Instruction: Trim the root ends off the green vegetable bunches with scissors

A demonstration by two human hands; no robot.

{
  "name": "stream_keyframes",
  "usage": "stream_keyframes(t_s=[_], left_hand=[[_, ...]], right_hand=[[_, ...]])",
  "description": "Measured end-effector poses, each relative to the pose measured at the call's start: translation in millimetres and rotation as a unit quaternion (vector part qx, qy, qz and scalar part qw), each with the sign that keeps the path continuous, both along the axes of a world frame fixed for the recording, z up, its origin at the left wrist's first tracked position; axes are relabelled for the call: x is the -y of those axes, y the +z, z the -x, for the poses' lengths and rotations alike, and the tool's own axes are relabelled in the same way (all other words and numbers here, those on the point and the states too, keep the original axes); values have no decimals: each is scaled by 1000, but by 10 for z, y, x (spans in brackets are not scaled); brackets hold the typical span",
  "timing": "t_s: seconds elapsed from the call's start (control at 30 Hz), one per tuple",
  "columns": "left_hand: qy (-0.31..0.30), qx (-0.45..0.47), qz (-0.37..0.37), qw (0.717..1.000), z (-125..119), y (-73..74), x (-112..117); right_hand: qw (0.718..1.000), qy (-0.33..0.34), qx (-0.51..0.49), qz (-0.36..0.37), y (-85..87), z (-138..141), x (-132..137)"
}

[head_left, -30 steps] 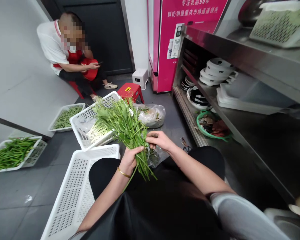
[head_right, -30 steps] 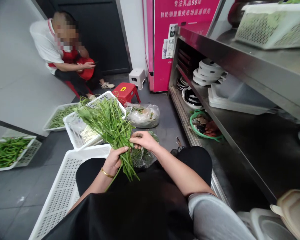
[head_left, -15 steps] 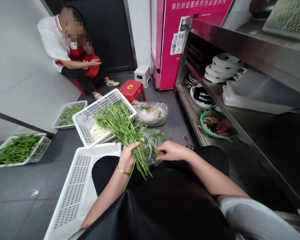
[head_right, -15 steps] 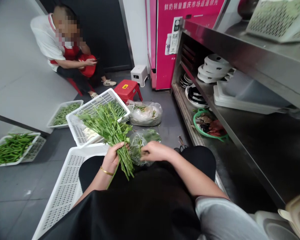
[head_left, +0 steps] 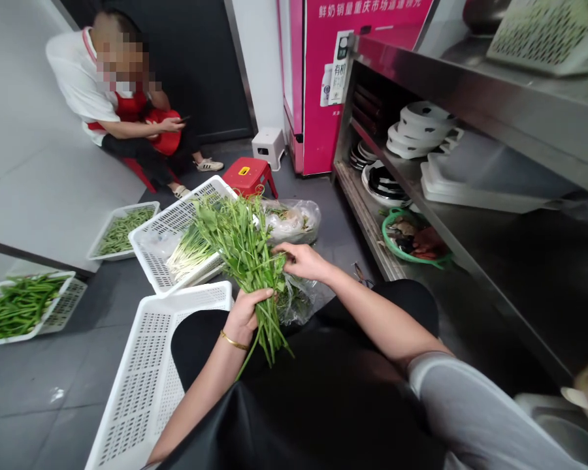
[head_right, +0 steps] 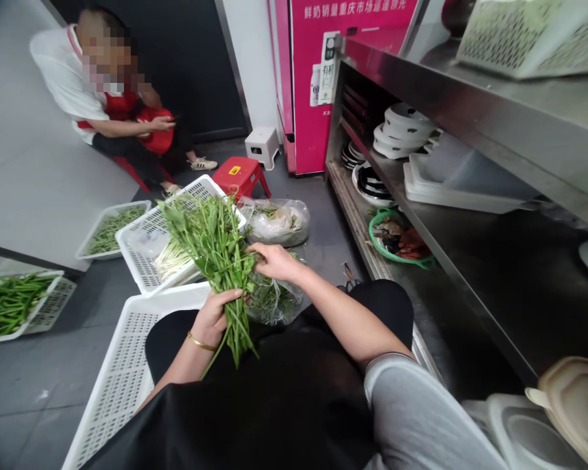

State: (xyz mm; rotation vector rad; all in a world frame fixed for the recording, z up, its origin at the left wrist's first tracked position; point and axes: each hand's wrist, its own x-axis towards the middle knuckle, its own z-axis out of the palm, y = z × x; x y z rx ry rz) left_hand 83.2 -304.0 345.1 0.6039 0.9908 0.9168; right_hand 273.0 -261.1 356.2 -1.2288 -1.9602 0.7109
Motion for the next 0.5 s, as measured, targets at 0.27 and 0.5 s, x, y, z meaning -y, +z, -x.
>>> stream_keyframes(t_s=[0.27, 0.5], left_hand=[[11, 19, 59, 998, 252, -136, -36], [110, -16, -67, 992, -21, -161, -61]], right_hand=[[954, -258, 7, 155, -136, -930, -128], [985, -92, -9, 147, -159, -69, 194]])
